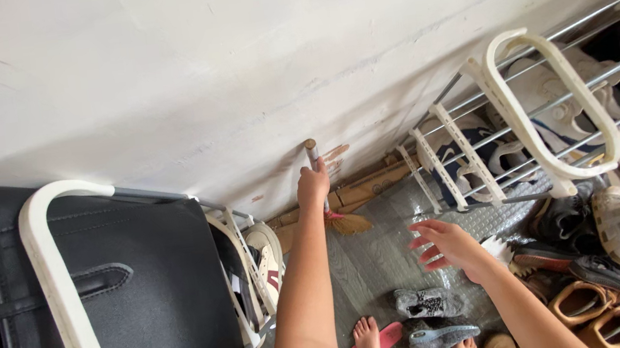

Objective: The person organizes various shoes by placing them onto a metal shoe rack. They also use a broom to sweep dust and debris from the floor and the rack itself. The task involves handling multiple pairs of shoes and cleaning the immediate area.

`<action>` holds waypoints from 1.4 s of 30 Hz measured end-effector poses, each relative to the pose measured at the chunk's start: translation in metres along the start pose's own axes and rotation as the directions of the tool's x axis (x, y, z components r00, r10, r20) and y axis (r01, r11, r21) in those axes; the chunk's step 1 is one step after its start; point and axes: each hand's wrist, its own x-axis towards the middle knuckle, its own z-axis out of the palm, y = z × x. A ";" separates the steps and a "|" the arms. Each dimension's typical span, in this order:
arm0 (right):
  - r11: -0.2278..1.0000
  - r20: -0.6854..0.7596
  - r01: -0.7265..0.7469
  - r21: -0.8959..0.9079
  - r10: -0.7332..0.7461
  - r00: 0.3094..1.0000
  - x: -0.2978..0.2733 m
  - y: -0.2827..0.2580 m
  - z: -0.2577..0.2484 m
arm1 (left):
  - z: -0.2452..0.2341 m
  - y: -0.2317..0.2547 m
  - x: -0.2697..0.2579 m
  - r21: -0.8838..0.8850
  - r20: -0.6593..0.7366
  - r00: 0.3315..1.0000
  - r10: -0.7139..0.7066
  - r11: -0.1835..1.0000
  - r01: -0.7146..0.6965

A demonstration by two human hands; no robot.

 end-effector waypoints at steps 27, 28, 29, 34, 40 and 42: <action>0.781 -0.485 0.279 0.559 0.035 0.874 -0.061 0.258 -0.193 | 0.230 0.050 -0.351 -0.140 0.824 0.555 0.112 0.990 0.008; 0.762 -0.500 0.292 0.578 0.048 0.864 -0.064 0.276 -0.215 | 0.251 0.052 -0.362 -0.098 0.837 0.541 0.082 0.995 0.000; 0.743 -0.515 0.305 0.596 0.062 0.855 -0.065 0.293 -0.239 | 0.273 0.056 -0.373 -0.082 0.847 0.527 0.073 0.997 -0.006; 0.746 -0.614 0.293 0.598 0.192 0.766 -0.083 0.366 -0.347 | 0.380 0.104 -0.417 -0.056 0.896 0.437 0.081 0.996 -0.071; 0.793 -0.781 0.423 0.438 0.103 0.616 -0.094 0.420 -0.455 | 0.516 0.201 -0.456 -0.108 0.918 0.361 0.165 0.979 -0.175; 0.835 -0.784 0.354 0.421 0.138 0.605 -0.094 0.429 -0.484 | 0.546 0.228 -0.465 -0.054 0.907 0.394 0.146 0.971 -0.234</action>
